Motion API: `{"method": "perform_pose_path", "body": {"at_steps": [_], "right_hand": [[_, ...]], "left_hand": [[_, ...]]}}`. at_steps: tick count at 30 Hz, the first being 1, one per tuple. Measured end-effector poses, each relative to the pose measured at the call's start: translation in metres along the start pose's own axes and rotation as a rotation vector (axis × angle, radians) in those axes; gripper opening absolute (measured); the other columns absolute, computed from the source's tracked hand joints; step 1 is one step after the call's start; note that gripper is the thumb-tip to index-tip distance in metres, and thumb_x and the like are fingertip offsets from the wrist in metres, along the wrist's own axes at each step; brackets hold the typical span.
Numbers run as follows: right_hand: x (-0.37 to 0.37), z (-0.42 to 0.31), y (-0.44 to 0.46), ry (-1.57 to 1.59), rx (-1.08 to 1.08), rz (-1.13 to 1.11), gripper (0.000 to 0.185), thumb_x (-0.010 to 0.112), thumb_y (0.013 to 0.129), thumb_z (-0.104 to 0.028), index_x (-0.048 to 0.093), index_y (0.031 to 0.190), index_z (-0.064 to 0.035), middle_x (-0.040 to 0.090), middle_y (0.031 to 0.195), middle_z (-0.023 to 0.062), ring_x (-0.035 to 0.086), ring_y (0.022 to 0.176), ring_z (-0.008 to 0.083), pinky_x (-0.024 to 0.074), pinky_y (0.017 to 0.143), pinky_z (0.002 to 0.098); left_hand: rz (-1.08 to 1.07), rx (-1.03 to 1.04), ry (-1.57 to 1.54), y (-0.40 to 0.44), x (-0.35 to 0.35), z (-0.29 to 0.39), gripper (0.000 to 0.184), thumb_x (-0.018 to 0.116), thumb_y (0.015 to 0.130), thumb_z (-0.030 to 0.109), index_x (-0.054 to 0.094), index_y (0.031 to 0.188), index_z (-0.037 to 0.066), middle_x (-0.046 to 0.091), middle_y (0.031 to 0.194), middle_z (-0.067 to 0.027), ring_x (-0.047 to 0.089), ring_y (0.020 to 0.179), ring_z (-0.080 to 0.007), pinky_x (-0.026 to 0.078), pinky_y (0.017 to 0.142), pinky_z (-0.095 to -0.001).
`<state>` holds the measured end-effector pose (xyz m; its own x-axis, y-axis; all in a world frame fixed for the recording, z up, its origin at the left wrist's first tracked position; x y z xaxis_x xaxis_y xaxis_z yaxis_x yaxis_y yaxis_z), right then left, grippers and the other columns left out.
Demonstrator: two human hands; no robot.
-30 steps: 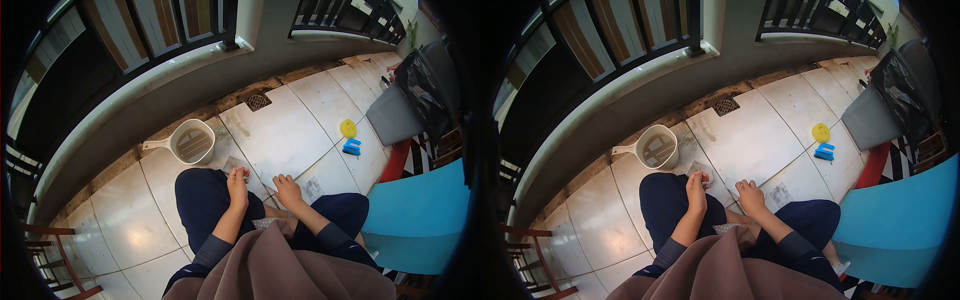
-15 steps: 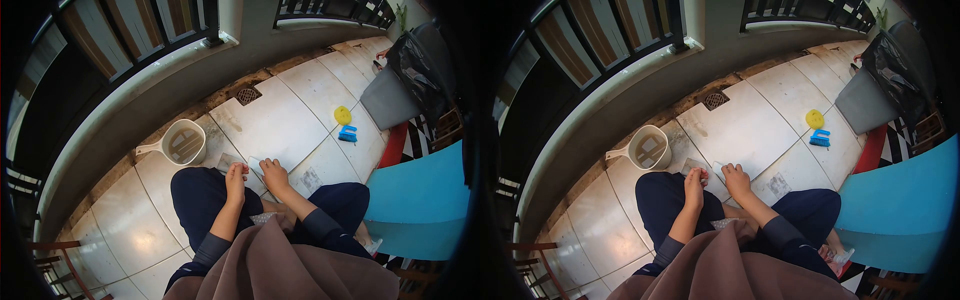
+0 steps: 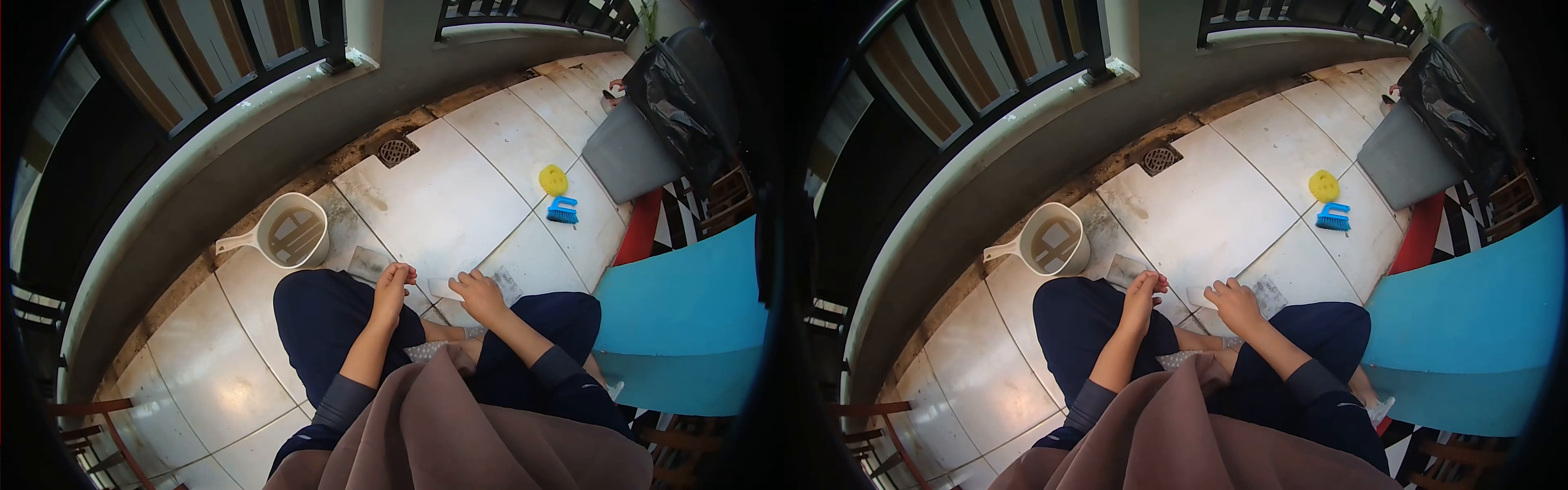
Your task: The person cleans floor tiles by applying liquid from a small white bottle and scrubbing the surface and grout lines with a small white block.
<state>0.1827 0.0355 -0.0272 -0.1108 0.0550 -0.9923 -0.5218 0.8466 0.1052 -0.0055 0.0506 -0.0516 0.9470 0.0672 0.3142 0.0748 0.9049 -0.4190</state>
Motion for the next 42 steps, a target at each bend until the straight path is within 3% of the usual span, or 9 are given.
{"method": "perform_pose_path", "body": {"at_steps": [3,7,13,17,20,32,42], "right_hand": [[0.005,-0.001,-0.008,-0.009,-0.126,-0.016,0.027,0.057,0.063,-0.005,0.054,0.087,-0.0152,0.050,0.080,-0.0006,0.050,0.077,0.0192,0.0458,0.054,0.0326],[-0.006,0.036,-0.006,-0.061,-0.048,-0.016,0.022,0.055,0.065,-0.006,0.055,0.085,-0.0152,0.050,0.079,-0.0011,0.050,0.076,0.0188,0.0455,0.053,0.0325],[0.004,0.001,-0.013,-0.019,-0.217,0.042,0.020,0.053,0.066,-0.007,0.055,0.085,-0.0140,0.050,0.079,-0.0008,0.050,0.075,0.0183,0.0449,0.051,0.0299],[0.002,0.024,-0.015,-0.047,-0.119,0.030,0.019,0.053,0.067,-0.008,0.055,0.085,-0.0138,0.050,0.077,-0.0005,0.050,0.074,0.0183,0.0456,0.052,0.0302],[0.003,0.002,-0.018,-0.085,-0.217,0.074,0.019,0.053,0.068,-0.010,0.054,0.086,-0.0142,0.050,0.077,-0.0007,0.050,0.075,0.0183,0.0458,0.054,0.0297],[0.001,-0.002,-0.023,-0.115,-0.159,0.056,0.022,0.052,0.070,-0.012,0.055,0.091,-0.0136,0.050,0.083,-0.0019,0.049,0.080,0.0177,0.0453,0.058,0.0301],[-0.001,0.008,-0.021,-0.114,-0.133,0.070,0.020,0.053,0.069,-0.012,0.055,0.089,-0.0139,0.050,0.081,-0.0020,0.049,0.078,0.0177,0.0433,0.056,0.0297]], "left_hand": [[-0.027,0.017,0.048,0.002,0.007,0.002,0.017,0.045,0.086,0.025,0.056,0.083,0.011,0.057,0.080,0.0023,0.051,0.073,-0.0058,0.035,0.063,-0.0226],[-0.152,-0.015,0.135,-0.006,0.005,-0.001,0.018,0.044,0.086,0.026,0.056,0.085,0.012,0.057,0.082,0.0030,0.051,0.076,-0.0058,0.035,0.067,-0.0232],[-0.138,-0.078,0.127,0.000,0.009,0.002,0.018,0.045,0.086,0.026,0.056,0.086,0.012,0.057,0.083,0.0027,0.052,0.077,-0.0063,0.036,0.067,-0.0236],[-0.137,-0.075,0.098,-0.002,0.002,-0.005,0.019,0.045,0.086,0.027,0.056,0.086,0.012,0.057,0.083,0.0028,0.052,0.076,-0.0065,0.036,0.067,-0.0238],[-0.126,-0.071,0.142,-0.003,0.007,-0.001,0.021,0.044,0.087,0.028,0.056,0.085,0.010,0.057,0.083,0.0010,0.053,0.076,-0.0076,0.037,0.064,-0.0233],[-0.157,-0.098,0.164,-0.005,0.011,-0.002,0.022,0.045,0.087,0.028,0.056,0.087,0.009,0.057,0.083,0.0010,0.053,0.076,-0.0077,0.037,0.065,-0.0239],[-0.212,-0.124,0.185,-0.002,0.012,-0.003,0.021,0.044,0.088,0.027,0.056,0.084,0.011,0.051,0.072,0.0055,0.044,0.064,-0.0034,0.033,0.057,-0.0191]]}}
Point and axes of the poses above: each hand's wrist, its own y-axis towards the middle knuckle, its own x-axis out of the palm, z = x × y, the point moved 3 cm from there along y, towards the middle knuckle
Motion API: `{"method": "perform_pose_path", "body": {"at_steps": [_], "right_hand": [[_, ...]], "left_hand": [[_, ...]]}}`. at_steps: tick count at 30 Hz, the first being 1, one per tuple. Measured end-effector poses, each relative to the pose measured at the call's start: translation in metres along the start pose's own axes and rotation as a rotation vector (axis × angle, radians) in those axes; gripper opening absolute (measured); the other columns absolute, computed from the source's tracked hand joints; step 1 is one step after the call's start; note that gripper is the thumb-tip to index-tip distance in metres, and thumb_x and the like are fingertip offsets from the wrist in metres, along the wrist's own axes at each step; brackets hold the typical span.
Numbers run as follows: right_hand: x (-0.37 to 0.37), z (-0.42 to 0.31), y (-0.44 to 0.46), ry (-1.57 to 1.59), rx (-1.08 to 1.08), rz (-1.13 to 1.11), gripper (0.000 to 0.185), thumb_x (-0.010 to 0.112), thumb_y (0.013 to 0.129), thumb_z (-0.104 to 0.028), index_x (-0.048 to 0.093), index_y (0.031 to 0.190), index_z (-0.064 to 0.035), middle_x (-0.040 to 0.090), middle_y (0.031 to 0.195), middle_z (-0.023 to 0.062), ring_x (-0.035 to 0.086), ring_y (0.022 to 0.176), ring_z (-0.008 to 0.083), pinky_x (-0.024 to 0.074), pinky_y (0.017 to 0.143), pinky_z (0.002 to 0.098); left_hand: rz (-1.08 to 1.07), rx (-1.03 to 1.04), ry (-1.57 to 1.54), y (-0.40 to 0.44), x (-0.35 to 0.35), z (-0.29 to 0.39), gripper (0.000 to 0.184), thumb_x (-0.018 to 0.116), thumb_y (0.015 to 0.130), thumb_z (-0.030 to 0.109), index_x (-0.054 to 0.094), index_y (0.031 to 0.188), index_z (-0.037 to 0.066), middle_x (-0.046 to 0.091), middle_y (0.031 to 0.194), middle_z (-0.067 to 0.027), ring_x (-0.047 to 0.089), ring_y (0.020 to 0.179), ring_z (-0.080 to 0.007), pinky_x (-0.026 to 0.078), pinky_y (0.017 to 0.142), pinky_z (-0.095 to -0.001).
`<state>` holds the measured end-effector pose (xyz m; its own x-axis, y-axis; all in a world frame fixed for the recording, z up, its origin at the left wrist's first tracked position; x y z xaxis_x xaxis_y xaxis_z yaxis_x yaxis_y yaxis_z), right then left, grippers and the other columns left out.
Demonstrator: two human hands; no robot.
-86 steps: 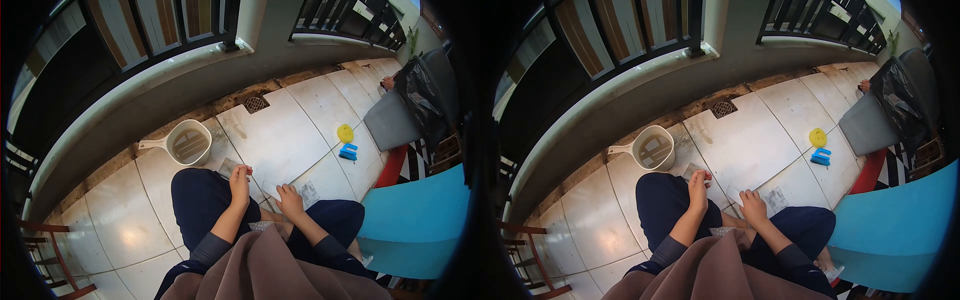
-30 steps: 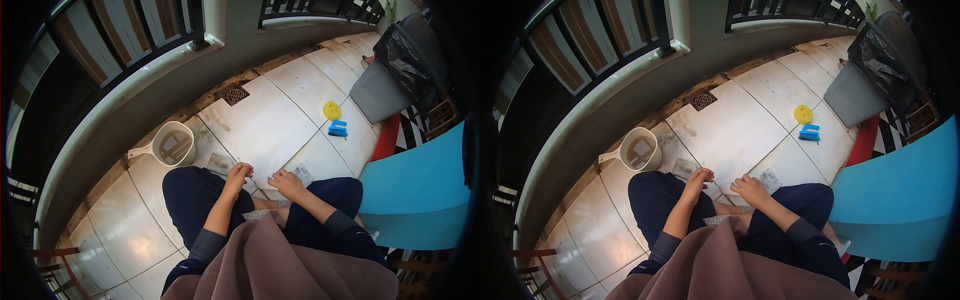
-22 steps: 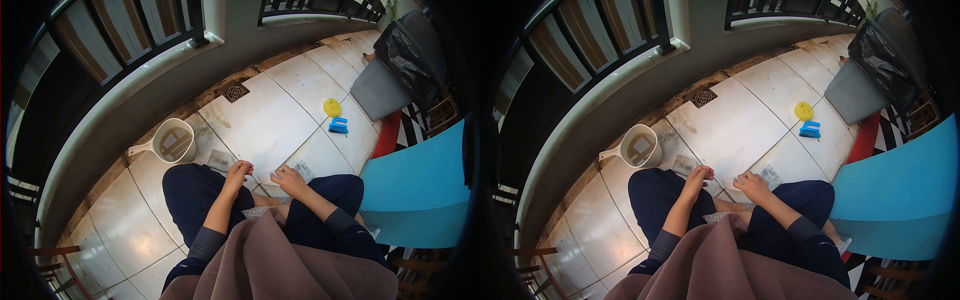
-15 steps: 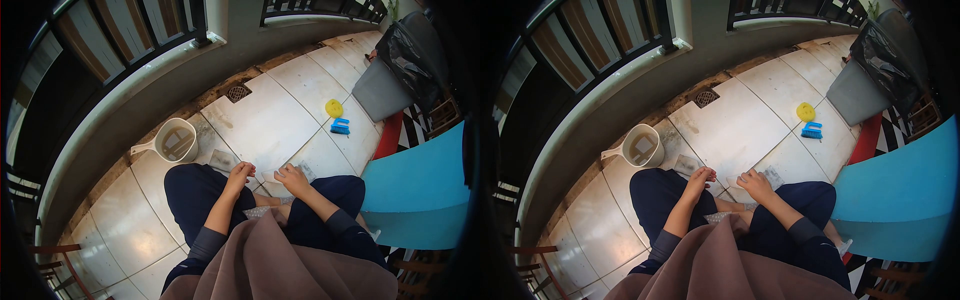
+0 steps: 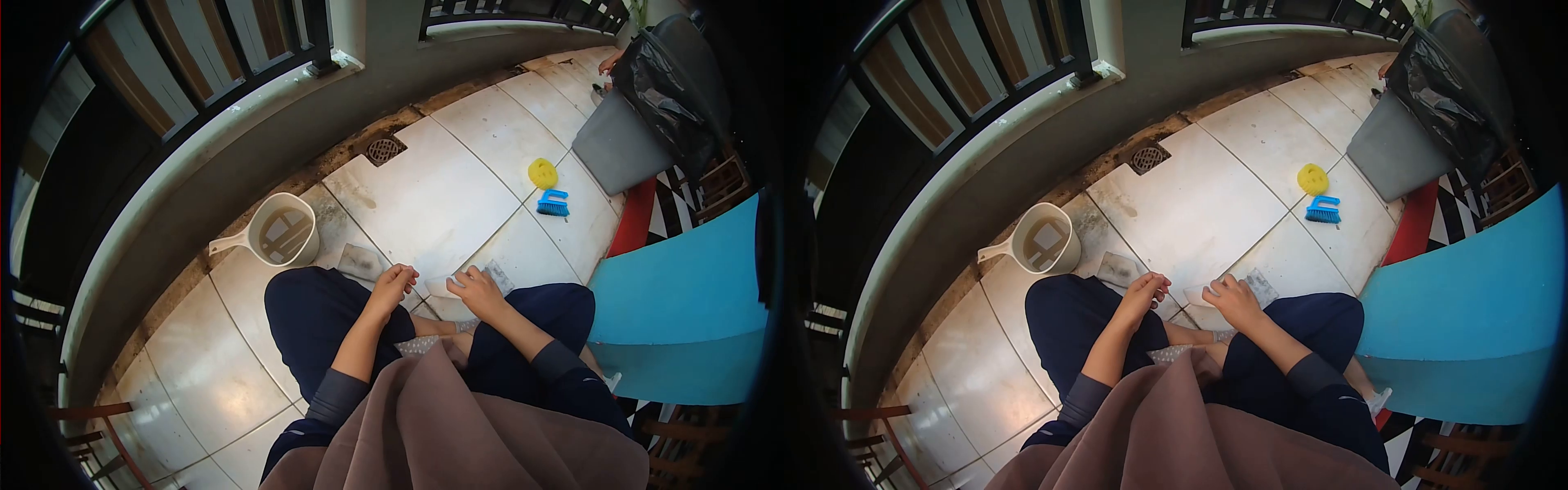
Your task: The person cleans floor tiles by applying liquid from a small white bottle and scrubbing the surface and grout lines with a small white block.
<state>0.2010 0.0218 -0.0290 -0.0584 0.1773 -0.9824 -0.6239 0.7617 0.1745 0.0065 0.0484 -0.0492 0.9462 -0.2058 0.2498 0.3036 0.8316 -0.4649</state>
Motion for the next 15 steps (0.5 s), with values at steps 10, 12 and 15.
{"method": "perform_pose_path", "body": {"at_steps": [10,12,15], "right_hand": [[0.000,0.001,-0.002,-0.032,-0.005,0.008,0.022,0.053,0.069,-0.012,0.055,0.090,-0.0132,0.050,0.081,-0.0011,0.049,0.079,0.0186,0.0431,0.055,0.0309],[-0.001,0.020,-0.003,-0.066,0.061,-0.032,0.022,0.053,0.069,-0.012,0.055,0.091,-0.0131,0.050,0.081,-0.0009,0.049,0.078,0.0189,0.0432,0.055,0.0310],[-0.002,0.011,-0.004,-0.078,0.049,-0.040,0.022,0.053,0.069,-0.012,0.055,0.091,-0.0131,0.051,0.083,-0.0006,0.048,0.077,0.0191,0.0433,0.055,0.0308]], "left_hand": [[0.021,-0.011,-0.031,0.001,-0.002,-0.003,0.021,0.045,0.087,0.027,0.057,0.083,0.009,0.050,0.071,0.0046,0.043,0.062,-0.0040,0.032,0.054,-0.0179],[0.027,-0.014,-0.057,-0.001,-0.005,-0.005,0.021,0.045,0.087,0.027,0.057,0.083,0.009,0.050,0.071,0.0044,0.043,0.062,-0.0041,0.031,0.053,-0.0180],[0.013,0.001,-0.062,0.001,-0.001,-0.002,0.021,0.046,0.086,0.027,0.057,0.083,0.009,0.050,0.070,0.0041,0.043,0.062,-0.0042,0.032,0.054,-0.0182]]}}
Point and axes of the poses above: each hand's wrist, its own y-axis towards the middle knuckle, its own x-axis out of the palm, z = x × y, the point moved 3 cm from there along y, towards the middle knuckle
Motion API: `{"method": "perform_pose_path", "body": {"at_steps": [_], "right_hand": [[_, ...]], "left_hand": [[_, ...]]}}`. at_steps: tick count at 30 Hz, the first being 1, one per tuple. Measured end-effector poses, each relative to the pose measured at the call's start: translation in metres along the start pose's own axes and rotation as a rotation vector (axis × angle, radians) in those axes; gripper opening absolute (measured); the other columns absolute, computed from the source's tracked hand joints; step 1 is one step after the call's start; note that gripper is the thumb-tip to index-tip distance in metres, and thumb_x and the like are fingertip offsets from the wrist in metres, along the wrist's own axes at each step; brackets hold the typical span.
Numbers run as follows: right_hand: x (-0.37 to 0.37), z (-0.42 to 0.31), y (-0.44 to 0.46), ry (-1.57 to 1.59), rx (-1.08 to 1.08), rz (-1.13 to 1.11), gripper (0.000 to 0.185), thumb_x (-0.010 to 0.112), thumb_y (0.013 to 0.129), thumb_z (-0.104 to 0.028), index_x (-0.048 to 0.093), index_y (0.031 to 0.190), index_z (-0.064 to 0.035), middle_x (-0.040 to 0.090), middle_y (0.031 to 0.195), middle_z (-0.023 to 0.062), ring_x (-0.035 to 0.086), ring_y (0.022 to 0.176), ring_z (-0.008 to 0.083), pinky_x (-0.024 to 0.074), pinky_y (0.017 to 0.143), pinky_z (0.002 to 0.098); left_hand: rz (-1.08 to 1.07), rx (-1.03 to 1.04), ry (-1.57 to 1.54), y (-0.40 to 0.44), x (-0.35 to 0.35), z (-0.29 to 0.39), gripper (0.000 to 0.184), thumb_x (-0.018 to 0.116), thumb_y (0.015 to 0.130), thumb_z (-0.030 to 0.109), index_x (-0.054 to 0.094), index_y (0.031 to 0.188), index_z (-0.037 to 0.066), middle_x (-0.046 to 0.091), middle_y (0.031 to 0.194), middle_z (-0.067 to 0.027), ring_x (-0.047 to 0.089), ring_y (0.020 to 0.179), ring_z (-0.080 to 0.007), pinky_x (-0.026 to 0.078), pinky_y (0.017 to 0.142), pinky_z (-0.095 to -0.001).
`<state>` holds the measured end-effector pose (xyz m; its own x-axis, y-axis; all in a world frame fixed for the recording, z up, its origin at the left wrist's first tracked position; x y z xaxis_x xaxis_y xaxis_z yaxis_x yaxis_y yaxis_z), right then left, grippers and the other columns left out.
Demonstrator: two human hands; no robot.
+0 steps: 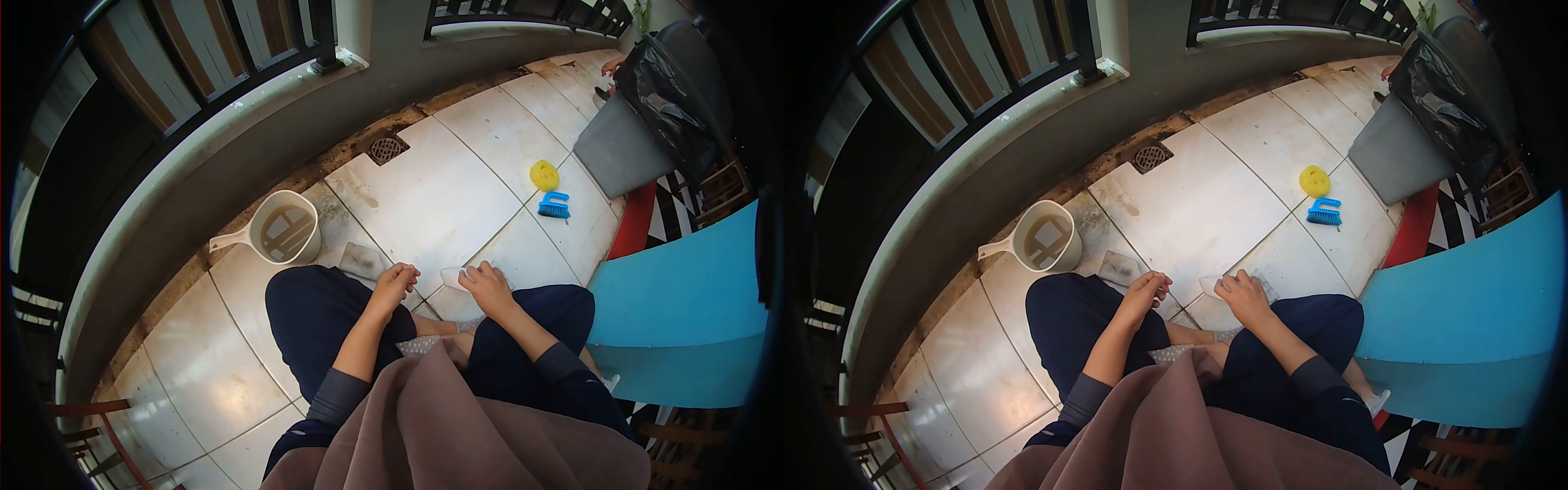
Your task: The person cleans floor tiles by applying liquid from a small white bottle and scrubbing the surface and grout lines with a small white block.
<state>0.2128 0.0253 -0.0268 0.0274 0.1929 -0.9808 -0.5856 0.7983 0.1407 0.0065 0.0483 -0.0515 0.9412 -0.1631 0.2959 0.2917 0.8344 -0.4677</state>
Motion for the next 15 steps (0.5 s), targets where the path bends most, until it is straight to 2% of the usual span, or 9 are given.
{"method": "perform_pose_path", "body": {"at_steps": [2,5,10,15], "right_hand": [[-0.001,-0.025,-0.002,0.031,-0.061,0.019,0.022,0.053,0.070,-0.012,0.055,0.092,-0.0129,0.051,0.083,-0.0005,0.048,0.076,0.0191,0.0436,0.056,0.0302],[0.001,-0.024,-0.002,0.054,-0.041,0.014,0.020,0.053,0.070,-0.012,0.055,0.090,-0.0123,0.051,0.083,-0.0005,0.048,0.076,0.0187,0.0439,0.055,0.0299],[0.001,0.012,-0.001,0.007,0.134,-0.012,0.020,0.053,0.069,-0.010,0.055,0.090,-0.0118,0.051,0.085,-0.0002,0.049,0.076,0.0201,0.0447,0.053,0.0309],[0.000,-0.030,-0.006,0.069,0.027,-0.031,0.022,0.053,0.069,-0.008,0.055,0.090,-0.0127,0.050,0.084,0.0003,0.049,0.077,0.0200,0.0449,0.052,0.0292]], "left_hand": [[-0.004,0.010,0.044,0.001,0.006,0.004,0.021,0.046,0.086,0.027,0.057,0.083,0.009,0.050,0.070,0.0040,0.043,0.063,-0.0042,0.032,0.054,-0.0185],[-0.010,0.006,0.043,-0.002,0.006,0.005,0.021,0.047,0.086,0.026,0.057,0.082,0.009,0.050,0.070,0.0038,0.043,0.063,-0.0042,0.032,0.054,-0.0185],[0.009,-0.013,0.012,-0.002,-0.001,-0.002,0.020,0.047,0.085,0.026,0.057,0.083,0.009,0.050,0.071,0.0036,0.044,0.063,-0.0042,0.032,0.054,-0.0186],[-0.035,0.010,0.044,0.001,0.010,0.005,0.020,0.046,0.086,0.027,0.056,0.083,0.010,0.049,0.071,0.0045,0.044,0.064,-0.0042,0.033,0.055,-0.0189]]}}
Point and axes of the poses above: each hand's wrist, its own y-axis towards the middle knuckle, its own x-axis out of the palm, z = x × y, the point moved 3 cm from there along y, towards the middle knuckle
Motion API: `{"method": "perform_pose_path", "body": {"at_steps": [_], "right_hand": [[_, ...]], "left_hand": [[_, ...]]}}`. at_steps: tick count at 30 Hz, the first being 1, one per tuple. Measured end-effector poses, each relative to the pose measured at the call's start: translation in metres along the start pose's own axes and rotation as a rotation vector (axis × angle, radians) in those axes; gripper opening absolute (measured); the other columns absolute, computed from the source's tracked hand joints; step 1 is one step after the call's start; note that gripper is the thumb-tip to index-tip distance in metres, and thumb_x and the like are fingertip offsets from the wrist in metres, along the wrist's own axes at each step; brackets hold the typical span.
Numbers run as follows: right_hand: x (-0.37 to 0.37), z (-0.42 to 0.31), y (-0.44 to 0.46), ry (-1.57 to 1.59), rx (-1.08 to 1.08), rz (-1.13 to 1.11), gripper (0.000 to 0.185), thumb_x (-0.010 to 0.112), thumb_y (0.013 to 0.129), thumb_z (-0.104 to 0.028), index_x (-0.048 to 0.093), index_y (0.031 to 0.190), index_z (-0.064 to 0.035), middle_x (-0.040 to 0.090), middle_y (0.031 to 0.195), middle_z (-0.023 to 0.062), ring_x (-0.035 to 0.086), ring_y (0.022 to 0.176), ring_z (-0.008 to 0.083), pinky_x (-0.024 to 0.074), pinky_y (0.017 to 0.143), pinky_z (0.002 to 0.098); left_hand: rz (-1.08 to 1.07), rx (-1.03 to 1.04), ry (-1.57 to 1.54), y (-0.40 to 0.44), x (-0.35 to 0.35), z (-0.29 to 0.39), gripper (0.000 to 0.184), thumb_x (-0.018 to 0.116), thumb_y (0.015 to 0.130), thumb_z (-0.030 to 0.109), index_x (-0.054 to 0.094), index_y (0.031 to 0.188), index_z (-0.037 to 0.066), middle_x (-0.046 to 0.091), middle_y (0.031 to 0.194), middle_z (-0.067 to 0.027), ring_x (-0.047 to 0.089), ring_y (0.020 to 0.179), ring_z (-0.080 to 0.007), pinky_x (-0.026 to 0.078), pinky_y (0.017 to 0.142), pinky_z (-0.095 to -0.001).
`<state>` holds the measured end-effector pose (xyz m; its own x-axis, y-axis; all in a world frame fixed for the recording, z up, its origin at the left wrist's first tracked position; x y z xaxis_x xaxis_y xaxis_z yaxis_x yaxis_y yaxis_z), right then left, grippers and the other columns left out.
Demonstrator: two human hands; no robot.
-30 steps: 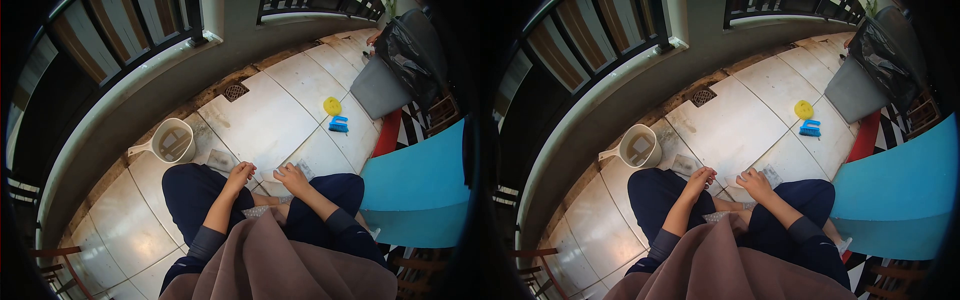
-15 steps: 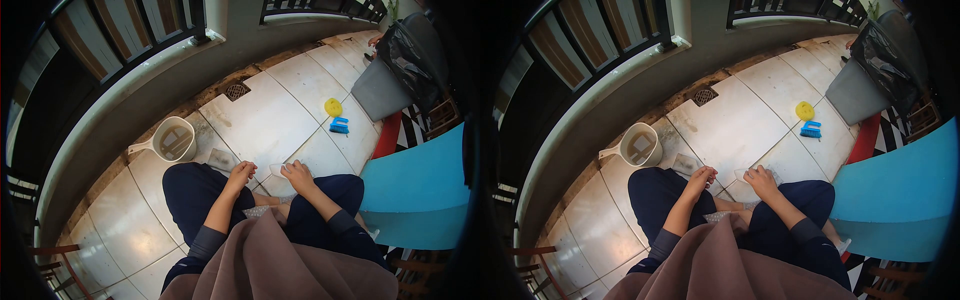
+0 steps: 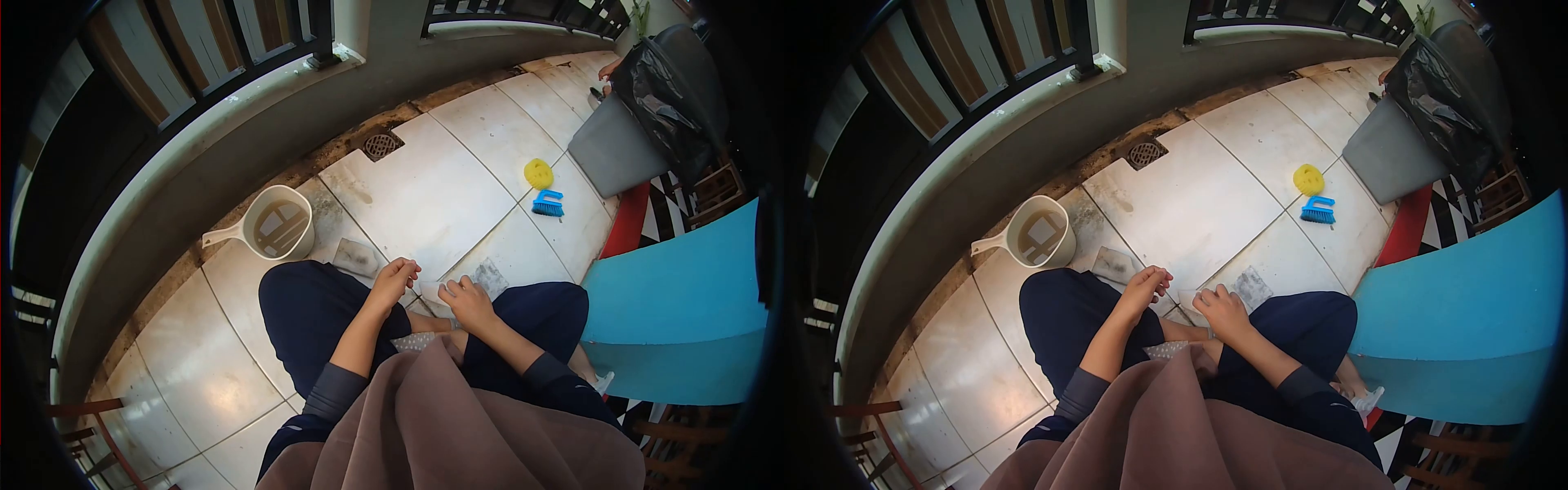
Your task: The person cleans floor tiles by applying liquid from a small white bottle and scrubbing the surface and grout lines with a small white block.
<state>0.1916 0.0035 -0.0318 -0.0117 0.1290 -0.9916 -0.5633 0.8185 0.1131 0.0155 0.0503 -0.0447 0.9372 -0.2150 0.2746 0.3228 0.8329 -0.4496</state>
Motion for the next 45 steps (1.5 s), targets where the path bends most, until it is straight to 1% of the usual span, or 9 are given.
{"method": "perform_pose_path", "body": {"at_steps": [7,14,19,26,33,36,39,42,45], "right_hand": [[-0.002,0.058,0.005,-0.145,0.194,-0.002,0.017,0.055,0.069,-0.010,0.054,0.086,-0.0134,0.050,0.081,0.0000,0.049,0.077,0.0199,0.0462,0.053,0.0304],[0.002,0.002,-0.002,-0.014,0.083,-0.011,0.019,0.055,0.067,-0.008,0.054,0.085,-0.0120,0.049,0.080,0.0016,0.050,0.075,0.0204,0.0488,0.050,0.0300],[0.000,0.054,0.003,-0.070,0.320,-0.035,0.022,0.057,0.065,-0.005,0.055,0.086,-0.0121,0.051,0.082,0.0020,0.051,0.078,0.0213,0.0491,0.048,0.0310],[-0.003,-0.005,0.007,0.192,0.138,-0.126,0.038,0.065,0.059,-0.010,0.052,0.095,-0.0114,0.051,0.090,0.0025,0.050,0.084,0.0232,0.0517,0.057,0.0340],[0.010,0.057,0.026,0.050,0.458,-0.045,0.031,0.063,0.062,-0.008,0.054,0.092,-0.0105,0.051,0.086,0.0044,0.051,0.083,0.0250,0.0514,0.056,0.0358],[0.007,0.005,0.018,0.193,0.256,-0.069,0.035,0.066,0.062,-0.011,0.052,0.094,-0.0108,0.051,0.089,0.0035,0.050,0.084,0.0248,0.0509,0.059,0.0343],[0.008,0.013,0.012,0.236,0.268,-0.062,0.037,0.068,0.061,-0.013,0.052,0.094,-0.0116,0.050,0.090,0.0033,0.050,0.084,0.0249,0.0506,0.061,0.0350],[0.016,0.057,0.017,0.166,0.511,-0.052,0.036,0.067,0.062,-0.013,0.052,0.094,-0.0119,0.050,0.091,0.0032,0.050,0.085,0.0250,0.0503,0.062,0.0365],[0.023,0.058,0.021,0.124,0.550,-0.030,0.035,0.067,0.063,-0.014,0.052,0.095,-0.0118,0.050,0.090,0.0039,0.050,0.085,0.0251,0.0504,0.062,0.0363]], "left_hand": [[0.010,-0.032,0.024,-0.006,-0.009,-0.006,0.022,0.044,0.088,0.029,0.056,0.084,0.011,0.049,0.072,0.0055,0.045,0.065,-0.0043,0.034,0.059,-0.0196],[-0.019,-0.005,0.041,-0.002,-0.001,-0.004,0.021,0.044,0.088,0.027,0.056,0.084,0.011,0.050,0.072,0.0050,0.045,0.065,-0.0046,0.034,0.058,-0.0194],[0.033,-0.021,-0.005,-0.010,-0.007,-0.003,0.020,0.045,0.087,0.025,0.056,0.083,0.009,0.049,0.071,0.0045,0.044,0.063,-0.0046,0.034,0.057,-0.0192],[0.189,0.118,-0.136,-0.004,-0.010,0.004,0.017,0.045,0.086,0.019,0.054,0.080,0.007,0.047,0.065,0.0035,0.041,0.057,-0.0044,0.031,0.051,-0.0189],[0.221,0.166,-0.222,-0.001,-0.017,0.000,0.016,0.044,0.086,0.016,0.053,0.078,0.005,0.045,0.063,0.0026,0.039,0.055,-0.0048,0.030,0.049,-0.0181],[0.231,0.193,-0.242,0.003,-0.012,0.004,0.016,0.044,0.086,0.016,0.053,0.077,0.005,0.045,0.062,0.0025,0.038,0.054,-0.0048,0.029,0.048,-0.0180],[0.252,0.196,-0.241,0.000,-0.015,0.004,0.017,0.044,0.087,0.016,0.052,0.076,0.005,0.045,0.062,0.0026,0.038,0.054,-0.0048,0.029,0.047,-0.0181],[0.266,0.180,-0.258,-0.006,-0.019,0.002,0.020,0.045,0.087,0.018,0.050,0.072,0.006,0.043,0.059,0.0029,0.037,0.051,-0.0049,0.028,0.046,-0.0186],[0.252,0.195,-0.277,-0.004,-0.019,0.003,0.026,0.045,0.089,0.021,0.046,0.066,0.008,0.039,0.054,0.0037,0.033,0.047,-0.0048,0.025,0.045,-0.0199]]}}
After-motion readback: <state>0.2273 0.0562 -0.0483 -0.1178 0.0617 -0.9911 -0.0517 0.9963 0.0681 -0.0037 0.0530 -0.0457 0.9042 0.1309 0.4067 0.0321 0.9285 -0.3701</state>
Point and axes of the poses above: each hand's wrist, its own y-axis towards the middle knuckle, its own x-axis out of the palm, z = x × y, the point moved 3 cm from there along y, towards the middle knuckle
